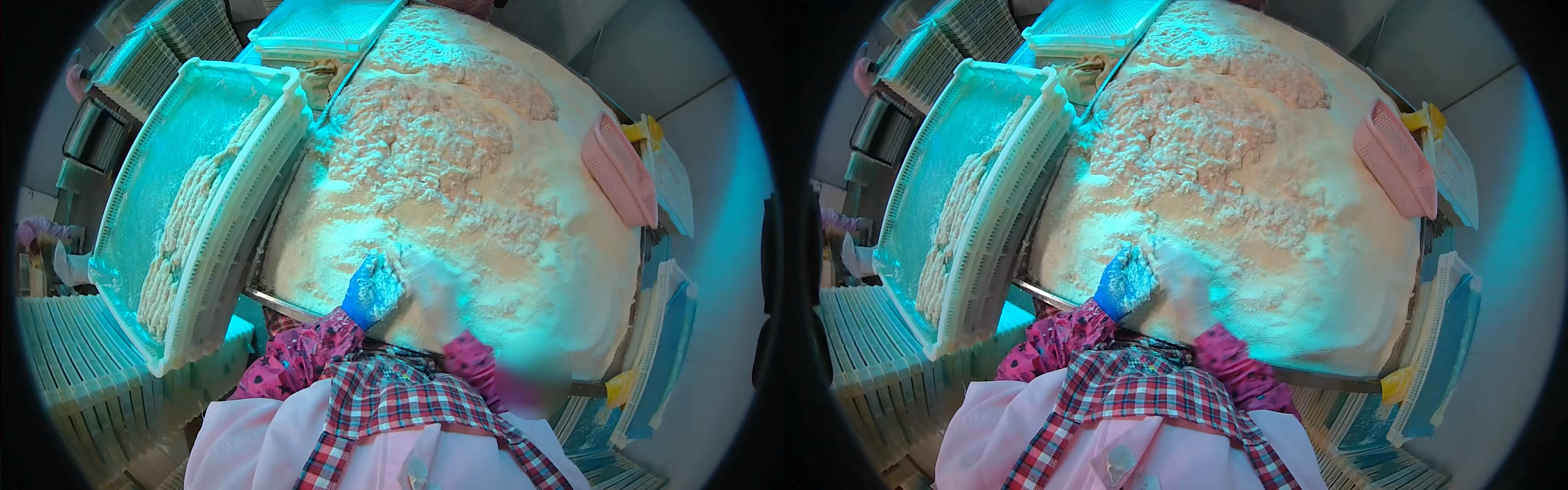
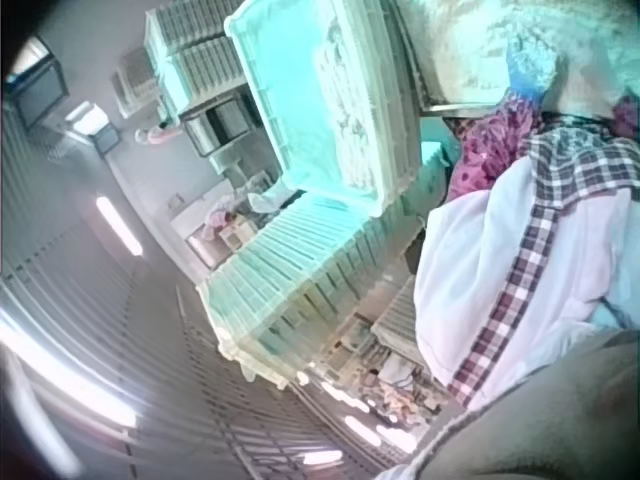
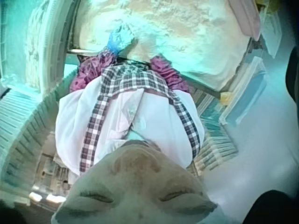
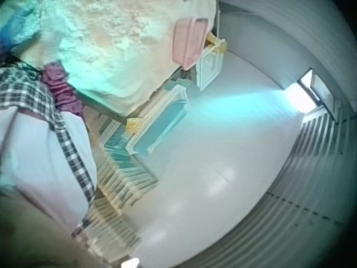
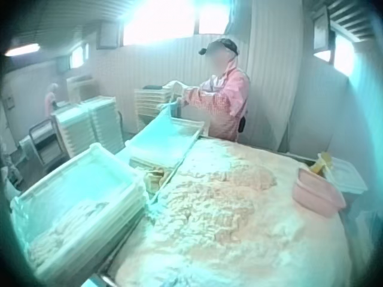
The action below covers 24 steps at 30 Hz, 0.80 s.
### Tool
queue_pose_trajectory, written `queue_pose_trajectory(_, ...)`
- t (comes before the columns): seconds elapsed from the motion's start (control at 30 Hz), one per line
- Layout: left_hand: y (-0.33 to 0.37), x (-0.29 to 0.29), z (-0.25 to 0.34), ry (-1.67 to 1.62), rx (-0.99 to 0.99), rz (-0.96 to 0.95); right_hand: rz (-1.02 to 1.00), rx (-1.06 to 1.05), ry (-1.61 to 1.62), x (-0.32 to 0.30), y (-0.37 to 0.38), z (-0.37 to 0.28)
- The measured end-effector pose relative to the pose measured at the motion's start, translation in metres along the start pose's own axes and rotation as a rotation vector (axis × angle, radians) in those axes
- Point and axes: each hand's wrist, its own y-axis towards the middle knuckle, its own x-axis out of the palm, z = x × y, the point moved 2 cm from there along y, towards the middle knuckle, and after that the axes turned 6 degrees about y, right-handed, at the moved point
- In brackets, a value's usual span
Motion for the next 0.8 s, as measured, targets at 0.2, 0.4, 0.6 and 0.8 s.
queue_pose_trajectory(0.2, 0.008, 0.025, -0.009, 0.249, -0.09, -0.155, 0.122, -0.164, 0.156, 0.012, -0.01, -0.008)
queue_pose_trajectory(0.4, 0.017, 0.069, -0.077, 0.288, 0.766, -0.22, 0.156, -0.203, -0.304, 0.019, 0.008, 0.006)
queue_pose_trajectory(0.6, -0.012, 0.008, 0.006, 0.455, -0.022, -0.095, -0.243, -0.499, 0.191, 0.039, 0.031, -0.043)
queue_pose_trajectory(0.8, -0.05, -0.034, 0.083, 0.37, 0.282, 0.14, -0.113, -0.279, -0.199, 0.079, 0.068, 0.02)
